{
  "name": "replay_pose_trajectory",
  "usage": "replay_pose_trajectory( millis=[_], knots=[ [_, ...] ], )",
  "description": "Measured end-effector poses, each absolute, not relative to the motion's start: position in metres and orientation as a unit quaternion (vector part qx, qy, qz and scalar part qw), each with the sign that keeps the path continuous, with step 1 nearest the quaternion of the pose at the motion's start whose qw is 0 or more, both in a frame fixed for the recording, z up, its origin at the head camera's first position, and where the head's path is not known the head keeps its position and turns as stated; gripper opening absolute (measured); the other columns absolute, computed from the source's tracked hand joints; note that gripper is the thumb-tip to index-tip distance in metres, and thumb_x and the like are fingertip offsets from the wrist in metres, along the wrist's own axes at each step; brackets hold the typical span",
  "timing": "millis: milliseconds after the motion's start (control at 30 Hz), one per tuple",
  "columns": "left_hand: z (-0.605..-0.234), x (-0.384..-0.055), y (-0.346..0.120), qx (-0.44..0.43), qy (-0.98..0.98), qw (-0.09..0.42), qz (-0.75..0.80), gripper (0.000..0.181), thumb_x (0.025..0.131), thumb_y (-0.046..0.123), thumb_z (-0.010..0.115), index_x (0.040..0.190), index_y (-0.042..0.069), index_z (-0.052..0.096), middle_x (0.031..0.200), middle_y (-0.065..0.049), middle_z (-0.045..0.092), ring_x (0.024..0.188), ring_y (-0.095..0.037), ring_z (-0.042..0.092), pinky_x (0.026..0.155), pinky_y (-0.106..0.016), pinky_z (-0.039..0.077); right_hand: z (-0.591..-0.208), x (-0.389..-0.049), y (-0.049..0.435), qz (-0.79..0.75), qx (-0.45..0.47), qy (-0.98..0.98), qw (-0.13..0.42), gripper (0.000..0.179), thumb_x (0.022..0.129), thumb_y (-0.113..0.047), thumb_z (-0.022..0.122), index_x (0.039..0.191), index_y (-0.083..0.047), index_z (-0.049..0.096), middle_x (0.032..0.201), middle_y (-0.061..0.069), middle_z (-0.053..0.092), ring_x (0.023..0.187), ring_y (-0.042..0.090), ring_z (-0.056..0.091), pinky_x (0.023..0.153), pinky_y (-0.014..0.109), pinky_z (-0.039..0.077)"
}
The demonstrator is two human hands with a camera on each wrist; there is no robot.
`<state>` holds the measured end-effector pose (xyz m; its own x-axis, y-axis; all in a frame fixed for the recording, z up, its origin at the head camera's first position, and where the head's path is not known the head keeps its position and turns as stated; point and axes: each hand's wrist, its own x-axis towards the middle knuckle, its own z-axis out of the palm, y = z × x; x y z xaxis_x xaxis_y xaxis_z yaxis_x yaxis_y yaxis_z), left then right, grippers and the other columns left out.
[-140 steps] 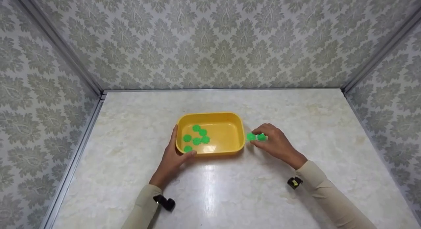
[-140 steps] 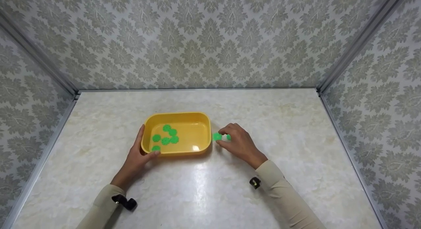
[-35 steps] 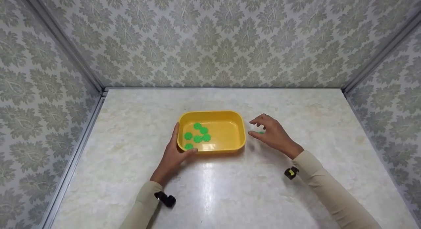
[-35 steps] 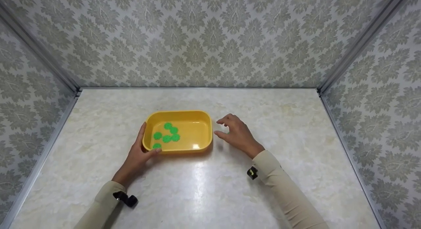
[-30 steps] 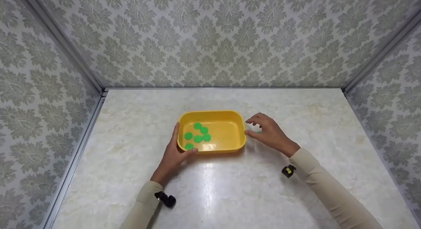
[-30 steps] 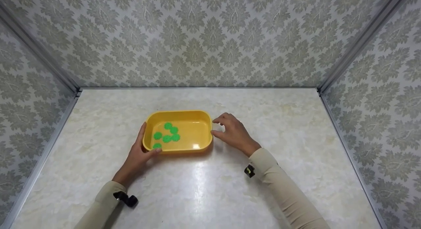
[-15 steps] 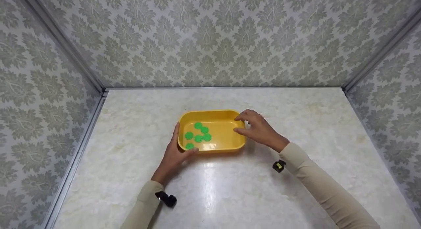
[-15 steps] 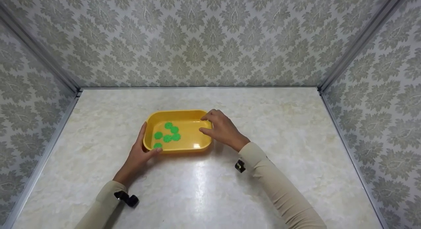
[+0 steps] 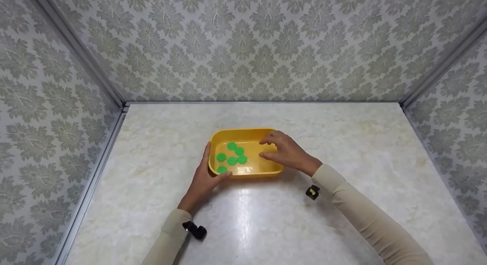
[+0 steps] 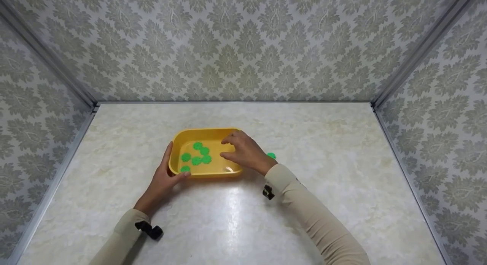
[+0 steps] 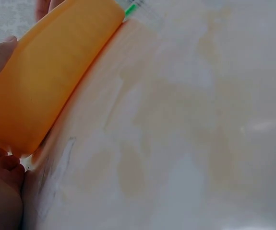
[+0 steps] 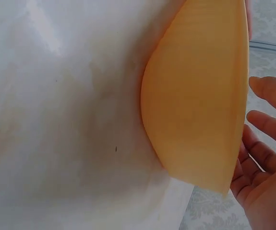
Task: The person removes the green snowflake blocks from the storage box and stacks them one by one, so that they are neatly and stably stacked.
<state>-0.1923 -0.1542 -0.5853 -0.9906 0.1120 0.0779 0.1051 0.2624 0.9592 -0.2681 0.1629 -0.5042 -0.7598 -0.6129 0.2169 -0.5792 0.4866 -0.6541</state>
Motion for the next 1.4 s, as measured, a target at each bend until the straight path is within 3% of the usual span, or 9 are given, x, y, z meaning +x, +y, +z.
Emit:
replay_pose_trajectory(
  millis=[167, 367, 933, 1200, 1400],
  knots=[
    [-0.585, -0.192, -0.153, 0.057, 0.796, 0.004, 0.603, 0.124, 0.092, 0.029, 0.093, 0.179, 0.032, 0.005, 0.182, -0.005, 0.023, 0.16, -0.024, 0.036, 0.13, -0.048, 0.028, -0.505, -0.269, 0.154, -0.352, -0.343, 0.869, 0.054, 0.04, 0.102, -0.024, 0.082, 0.131, 0.003, 0.075, 0.123, 0.024, 0.068, 0.114, 0.043, 0.064, 0.098, 0.055, 0.054],
    [-0.584, -0.192, -0.153, 0.053, 0.799, 0.011, 0.599, 0.124, 0.093, 0.03, 0.092, 0.179, 0.031, 0.004, 0.183, -0.003, 0.019, 0.164, -0.023, 0.029, 0.132, -0.048, 0.023, -0.51, -0.27, 0.145, -0.339, -0.333, 0.876, 0.081, 0.042, 0.103, -0.028, 0.081, 0.133, 0.001, 0.076, 0.125, 0.021, 0.069, 0.113, 0.039, 0.065, 0.096, 0.051, 0.055],
    [-0.587, -0.193, -0.154, 0.057, 0.798, 0.009, 0.599, 0.124, 0.091, 0.031, 0.093, 0.179, 0.033, 0.005, 0.183, -0.002, 0.021, 0.16, -0.024, 0.034, 0.13, -0.049, 0.027, -0.52, -0.273, 0.122, -0.308, -0.351, 0.879, 0.095, 0.043, 0.099, -0.029, 0.085, 0.13, -0.001, 0.079, 0.125, 0.013, 0.074, 0.112, 0.028, 0.065, 0.099, 0.046, 0.054],
    [-0.587, -0.193, -0.155, 0.064, 0.793, 0.009, 0.606, 0.126, 0.09, 0.038, 0.094, 0.179, 0.032, 0.005, 0.182, -0.004, 0.023, 0.157, -0.025, 0.04, 0.127, -0.051, 0.033, -0.526, -0.277, 0.119, -0.301, -0.361, 0.878, 0.092, 0.043, 0.096, -0.027, 0.087, 0.128, 0.0, 0.08, 0.124, 0.013, 0.076, 0.111, 0.029, 0.067, 0.1, 0.047, 0.055],
    [-0.588, -0.193, -0.155, 0.067, 0.792, 0.004, 0.607, 0.125, 0.091, 0.033, 0.094, 0.18, 0.031, 0.005, 0.183, -0.004, 0.021, 0.159, -0.025, 0.036, 0.128, -0.05, 0.03, -0.526, -0.28, 0.115, -0.305, -0.349, 0.88, 0.105, 0.039, 0.095, -0.023, 0.087, 0.126, 0.0, 0.08, 0.122, 0.012, 0.077, 0.111, 0.028, 0.068, 0.102, 0.046, 0.055]
  ],
)
